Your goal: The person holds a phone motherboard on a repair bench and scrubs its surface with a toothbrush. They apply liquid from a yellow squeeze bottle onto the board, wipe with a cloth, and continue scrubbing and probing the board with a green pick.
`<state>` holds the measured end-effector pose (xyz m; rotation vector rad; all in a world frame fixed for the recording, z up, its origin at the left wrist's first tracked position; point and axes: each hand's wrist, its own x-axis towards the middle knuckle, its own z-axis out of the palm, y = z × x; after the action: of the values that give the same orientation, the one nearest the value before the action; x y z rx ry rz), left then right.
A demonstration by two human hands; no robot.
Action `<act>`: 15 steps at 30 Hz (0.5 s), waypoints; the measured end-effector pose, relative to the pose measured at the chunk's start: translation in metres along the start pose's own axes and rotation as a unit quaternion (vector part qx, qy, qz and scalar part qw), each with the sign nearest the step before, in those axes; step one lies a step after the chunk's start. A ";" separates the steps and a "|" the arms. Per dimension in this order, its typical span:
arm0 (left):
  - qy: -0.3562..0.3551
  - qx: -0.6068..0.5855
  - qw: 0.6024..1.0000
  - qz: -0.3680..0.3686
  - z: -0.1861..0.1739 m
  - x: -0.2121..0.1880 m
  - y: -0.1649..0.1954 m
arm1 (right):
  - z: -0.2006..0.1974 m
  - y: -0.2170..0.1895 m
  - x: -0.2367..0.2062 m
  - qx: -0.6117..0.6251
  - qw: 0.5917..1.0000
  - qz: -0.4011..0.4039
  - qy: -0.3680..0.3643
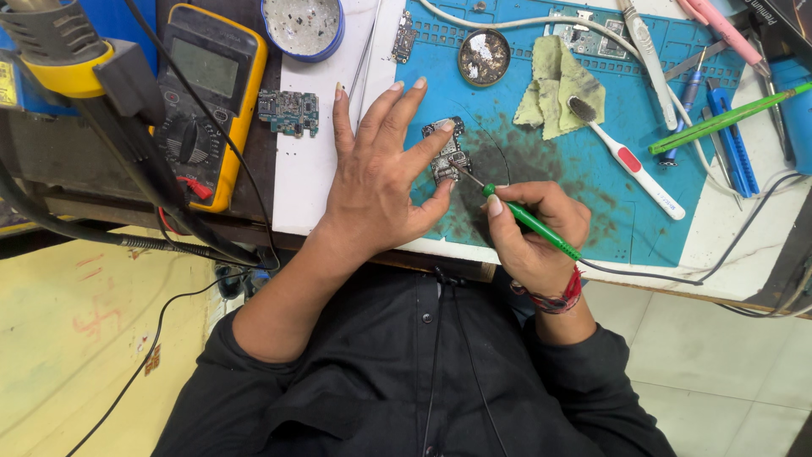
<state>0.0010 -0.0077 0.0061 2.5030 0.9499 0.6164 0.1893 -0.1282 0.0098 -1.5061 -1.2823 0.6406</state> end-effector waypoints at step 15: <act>0.001 0.005 1.000 0.003 0.000 -0.001 -0.001 | 0.000 0.001 0.000 0.004 1.000 0.003 0.000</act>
<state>0.0003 -0.0079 0.0052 2.5142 0.9492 0.6181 0.1893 -0.1281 0.0090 -1.5034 -1.2732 0.6490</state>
